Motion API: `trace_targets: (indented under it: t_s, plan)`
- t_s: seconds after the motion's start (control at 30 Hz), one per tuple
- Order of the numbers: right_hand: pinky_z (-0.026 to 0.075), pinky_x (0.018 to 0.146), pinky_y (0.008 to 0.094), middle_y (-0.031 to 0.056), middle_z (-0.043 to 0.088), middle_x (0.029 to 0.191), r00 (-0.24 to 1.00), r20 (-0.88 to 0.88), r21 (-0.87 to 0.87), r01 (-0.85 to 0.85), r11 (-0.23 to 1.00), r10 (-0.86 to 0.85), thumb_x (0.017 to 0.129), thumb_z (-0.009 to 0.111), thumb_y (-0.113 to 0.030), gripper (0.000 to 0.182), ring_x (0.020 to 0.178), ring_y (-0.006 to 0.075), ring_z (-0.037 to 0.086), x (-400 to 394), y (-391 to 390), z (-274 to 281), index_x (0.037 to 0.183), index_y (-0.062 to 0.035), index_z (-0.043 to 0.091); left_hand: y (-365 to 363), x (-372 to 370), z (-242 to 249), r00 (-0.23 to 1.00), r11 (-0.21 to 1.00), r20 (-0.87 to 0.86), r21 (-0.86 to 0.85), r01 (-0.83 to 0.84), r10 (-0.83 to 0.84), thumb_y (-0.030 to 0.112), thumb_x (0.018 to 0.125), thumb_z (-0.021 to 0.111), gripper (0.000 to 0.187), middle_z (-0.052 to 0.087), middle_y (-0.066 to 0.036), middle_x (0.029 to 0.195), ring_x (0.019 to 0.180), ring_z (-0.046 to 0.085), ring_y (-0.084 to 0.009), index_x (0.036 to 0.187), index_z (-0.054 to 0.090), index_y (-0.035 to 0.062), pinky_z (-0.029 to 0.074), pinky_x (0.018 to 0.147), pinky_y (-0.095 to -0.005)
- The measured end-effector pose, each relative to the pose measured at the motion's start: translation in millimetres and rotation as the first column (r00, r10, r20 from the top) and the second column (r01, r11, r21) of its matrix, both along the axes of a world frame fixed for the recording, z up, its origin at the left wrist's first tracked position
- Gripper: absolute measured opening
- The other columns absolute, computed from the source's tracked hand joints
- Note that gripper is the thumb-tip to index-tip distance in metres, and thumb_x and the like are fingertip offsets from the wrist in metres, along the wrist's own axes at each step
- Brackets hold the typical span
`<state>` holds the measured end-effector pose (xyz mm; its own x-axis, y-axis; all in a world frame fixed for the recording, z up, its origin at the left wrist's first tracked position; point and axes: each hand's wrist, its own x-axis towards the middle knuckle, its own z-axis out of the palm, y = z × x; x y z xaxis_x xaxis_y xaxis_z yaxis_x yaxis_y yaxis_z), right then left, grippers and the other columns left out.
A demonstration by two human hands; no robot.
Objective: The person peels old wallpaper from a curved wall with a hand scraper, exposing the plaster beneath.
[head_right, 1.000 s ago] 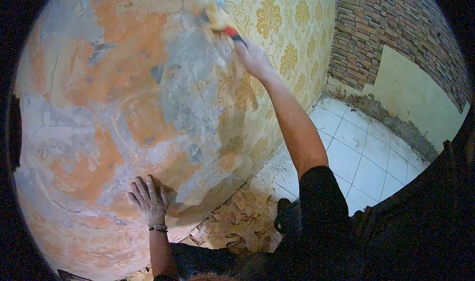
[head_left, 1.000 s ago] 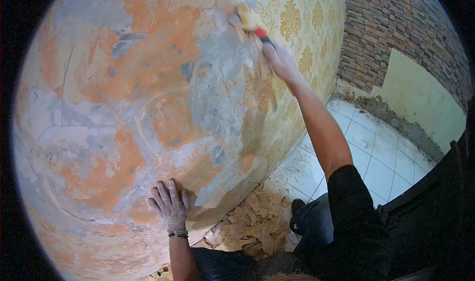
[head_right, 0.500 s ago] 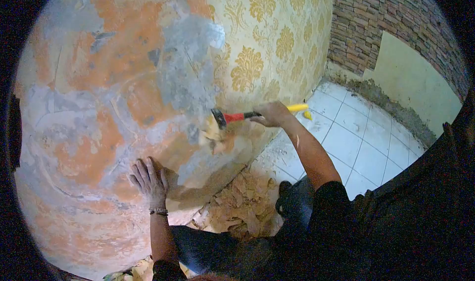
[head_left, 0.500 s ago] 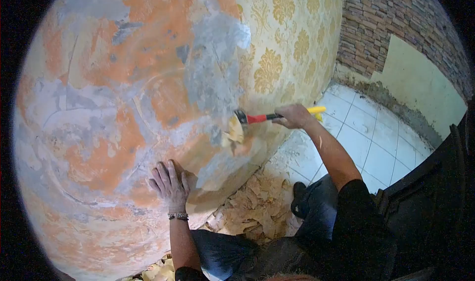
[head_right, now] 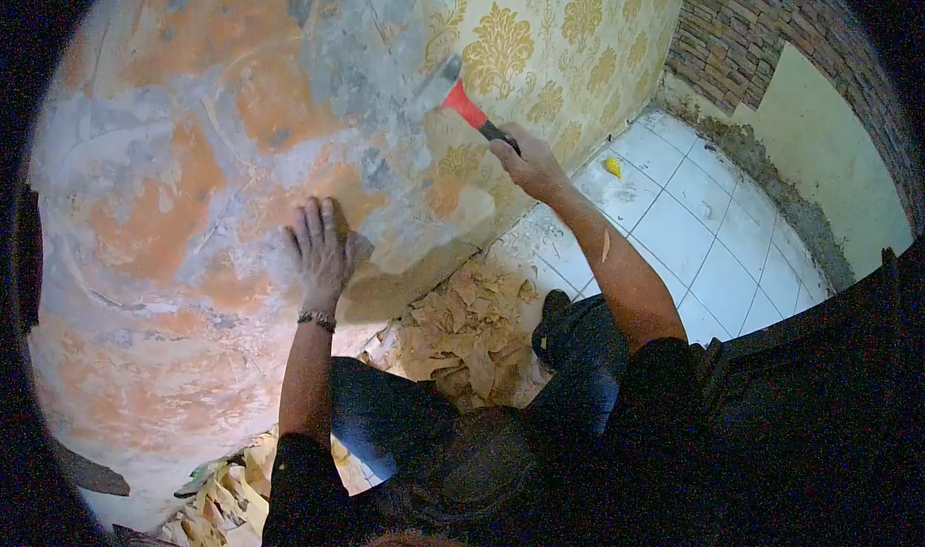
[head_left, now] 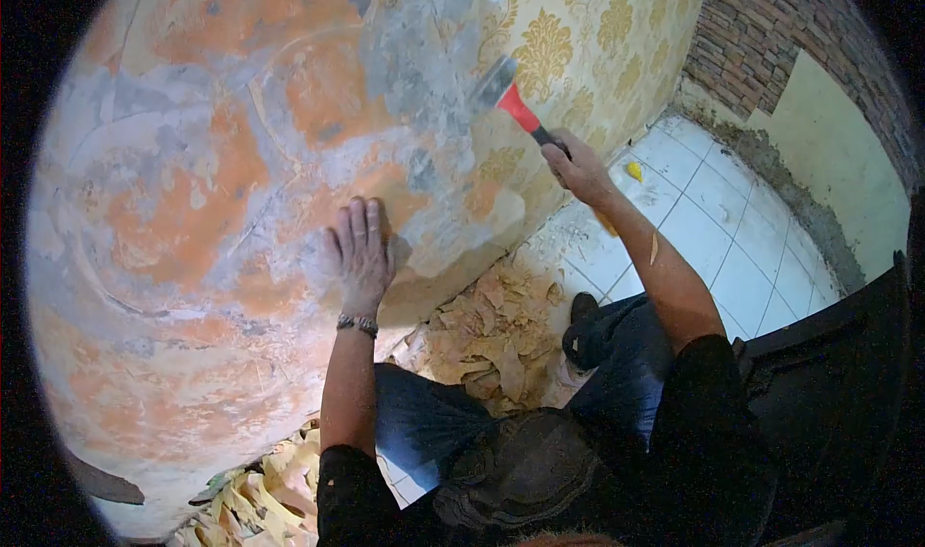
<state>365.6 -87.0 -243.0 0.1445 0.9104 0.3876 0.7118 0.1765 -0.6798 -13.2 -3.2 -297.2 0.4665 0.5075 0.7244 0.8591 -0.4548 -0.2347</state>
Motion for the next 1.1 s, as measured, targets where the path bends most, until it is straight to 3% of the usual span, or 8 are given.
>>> trace_targets:
  t_s: [0.1, 0.4, 0.43, 0.5, 0.6, 0.73, 0.87, 1.1]
  plan:
    - [0.042, 0.053, 0.0231, 0.0007, 0.054, 0.072, 0.745, -0.654, 0.095, -0.092, 0.991, 0.132, 0.097, 0.052, -0.025, 0.027, 0.06, 0.0092, 0.051, -41, 0, 13, 0.117, -0.0079, 0.048, 6, 21, -14, 0.989, 0.986, -0.084, -0.126, 0.113, -0.124, 0.027, 0.091, 0.05, 0.064, 0.022, -0.008, 0.157, 0.144, 0.019, -0.0271, 0.15, 0.027, 0.0126, 0.013, 0.116, -0.0489]
    - [0.049, 0.064, 0.0254, 0.0023, 0.059, 0.085, 0.424, -0.887, 0.185, -0.035, 0.982, 0.182, 0.095, 0.056, -0.028, 0.025, 0.075, 0.0118, 0.058, -134, 39, -52, 0.111, -0.0085, 0.05, -16, 39, -4, 0.827, 0.763, -0.287, -0.601, 0.238, -0.484, 0.032, 0.096, 0.05, 0.061, 0.035, -0.014, 0.15, 0.141, 0.029, -0.0276, 0.146, 0.031, 0.0049, 0.022, 0.116, -0.0411]
    - [0.049, 0.067, 0.0258, 0.0021, 0.061, 0.089, 0.284, -0.943, 0.162, -0.056, 0.985, 0.171, 0.095, 0.056, -0.029, 0.025, 0.082, 0.012, 0.06, -146, 36, -58, 0.109, -0.0087, 0.051, -15, 25, -7, 0.823, 0.356, 0.253, -0.809, 0.468, -0.508, 0.034, 0.097, 0.049, 0.059, 0.04, -0.016, 0.146, 0.136, 0.036, -0.0281, 0.145, 0.033, 0.0044, 0.027, 0.114, -0.0401]
    - [0.049, 0.07, 0.0263, 0.0013, 0.06, 0.092, 0.161, -0.972, 0.169, -0.019, 0.985, 0.17, 0.095, 0.056, -0.031, 0.026, 0.084, 0.012, 0.059, -173, 46, -72, 0.108, -0.01, 0.051, -15, 3, -17, 0.494, -0.311, 0.833, -0.414, 0.855, 0.248, 0.032, 0.1, 0.044, 0.052, 0.059, -0.017, 0.126, 0.113, 0.058, -0.0264, 0.143, 0.035, 0.0043, 0.05, 0.093, -0.0357]
    - [0.048, 0.075, 0.0274, 0.0004, 0.058, 0.097, 0.054, -0.976, 0.209, -0.065, 0.976, 0.213, 0.095, 0.057, -0.035, 0.027, 0.086, 0.0124, 0.058, -201, 46, -79, 0.108, -0.0118, 0.051, -21, -35, -5, 0.49, -0.347, 0.803, -0.378, 0.858, 0.338, 0.031, 0.101, 0.044, 0.05, 0.062, -0.019, 0.117, 0.103, 0.063, -0.0238, 0.142, 0.036, 0.0045, 0.054, 0.082, -0.0319]
    - [0.049, 0.069, 0.026, 0.0018, 0.057, 0.099, 0.181, -0.957, 0.208, -0.111, 0.972, 0.226, 0.094, 0.058, -0.038, 0.03, 0.083, 0.0115, 0.057, -232, 45, -70, 0.108, -0.0123, 0.05, -46, -100, 10, 0.557, 0.063, 0.825, -0.563, 0.824, 0.094, 0.037, 0.099, 0.043, 0.053, 0.063, -0.023, 0.112, 0.091, 0.067, -0.0278, 0.139, 0.038, 0.0031, 0.057, 0.076, -0.0353]
    - [0.044, 0.049, 0.0233, 0.0017, 0.057, 0.087, 0.083, -0.977, 0.199, -0.004, 0.98, 0.199, 0.095, 0.055, -0.038, 0.03, 0.069, 0.0084, 0.053, -254, 52, -58, 0.105, -0.0112, 0.047, -47, -124, 42, 0.529, -0.141, 0.756, -0.519, 0.843, 0.385, 0.049, 0.095, 0.046, 0.065, 0.064, -0.021, 0.109, 0.086, 0.068, -0.0296, 0.14, 0.038, 0.0022, 0.058, 0.069, -0.0387]
    - [0.039, 0.047, 0.023, 0.002, 0.053, 0.079, 0.185, -0.963, 0.193, -0.045, 0.98, 0.198, 0.095, 0.054, -0.039, 0.034, 0.059, 0.0077, 0.049, -241, 61, -76, 0.104, -0.0078, 0.044, -60, -99, 87, 0.66, 0.014, 0.694, -0.692, 0.721, 0.288, 0.047, 0.088, 0.058, 0.065, 0.066, -0.02, 0.092, 0.075, 0.067, -0.0267, 0.132, 0.048, -0.0012, 0.056, 0.063, -0.0341]
